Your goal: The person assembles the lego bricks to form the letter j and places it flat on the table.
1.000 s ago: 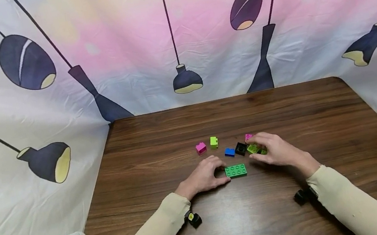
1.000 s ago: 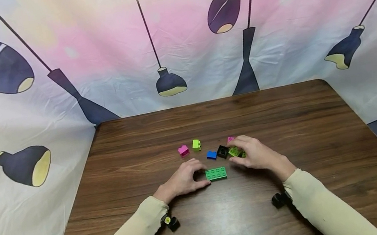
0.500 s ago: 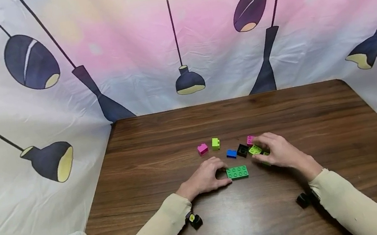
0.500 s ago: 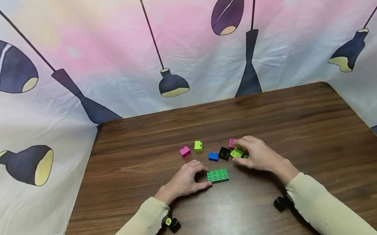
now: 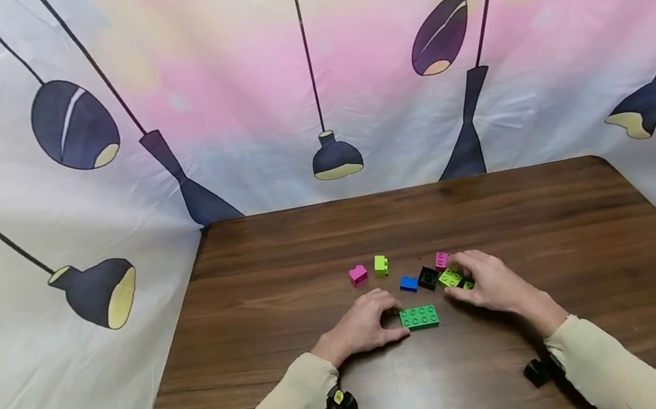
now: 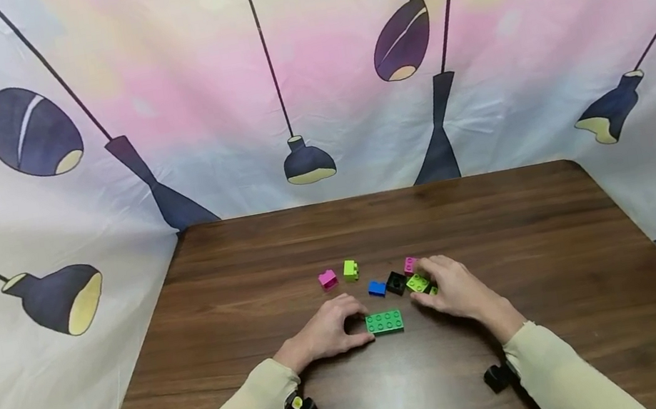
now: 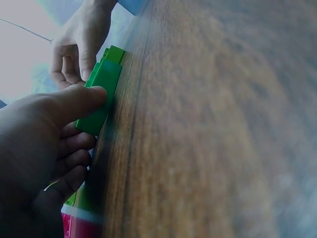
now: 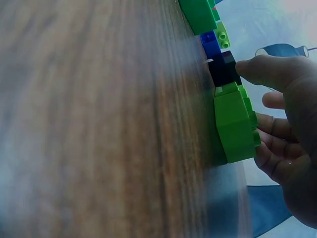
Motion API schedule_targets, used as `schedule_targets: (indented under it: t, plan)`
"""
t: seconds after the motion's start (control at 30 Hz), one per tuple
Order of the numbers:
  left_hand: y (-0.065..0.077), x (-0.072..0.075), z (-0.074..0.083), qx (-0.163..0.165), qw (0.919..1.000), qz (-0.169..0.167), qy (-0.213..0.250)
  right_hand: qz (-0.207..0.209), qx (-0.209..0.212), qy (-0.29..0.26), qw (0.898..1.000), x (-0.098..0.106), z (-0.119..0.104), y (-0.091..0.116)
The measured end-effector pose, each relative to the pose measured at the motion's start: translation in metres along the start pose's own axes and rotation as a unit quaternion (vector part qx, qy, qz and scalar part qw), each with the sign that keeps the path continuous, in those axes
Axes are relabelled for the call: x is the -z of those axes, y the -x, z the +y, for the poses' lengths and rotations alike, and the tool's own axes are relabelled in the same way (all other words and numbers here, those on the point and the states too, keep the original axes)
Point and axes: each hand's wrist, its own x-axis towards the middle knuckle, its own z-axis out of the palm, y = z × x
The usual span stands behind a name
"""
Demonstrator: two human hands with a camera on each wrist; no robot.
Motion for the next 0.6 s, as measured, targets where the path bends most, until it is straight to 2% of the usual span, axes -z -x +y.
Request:
schedule_targets:
  t: [0.2,0.6]
  plan:
    - [0.0003,-0.0014,0.0011,0.001,0.9999,0.01,-0.003,-0.005,-0.005,-0.001,1.0,-0.0006,-0.0002,0.0021]
    - [0.0005,-0.0037,0.0012,0.004,1.0,0.003,-0.003,0.001,-0.003,0.008,1.0,-0.0008,0.0009,0.0029]
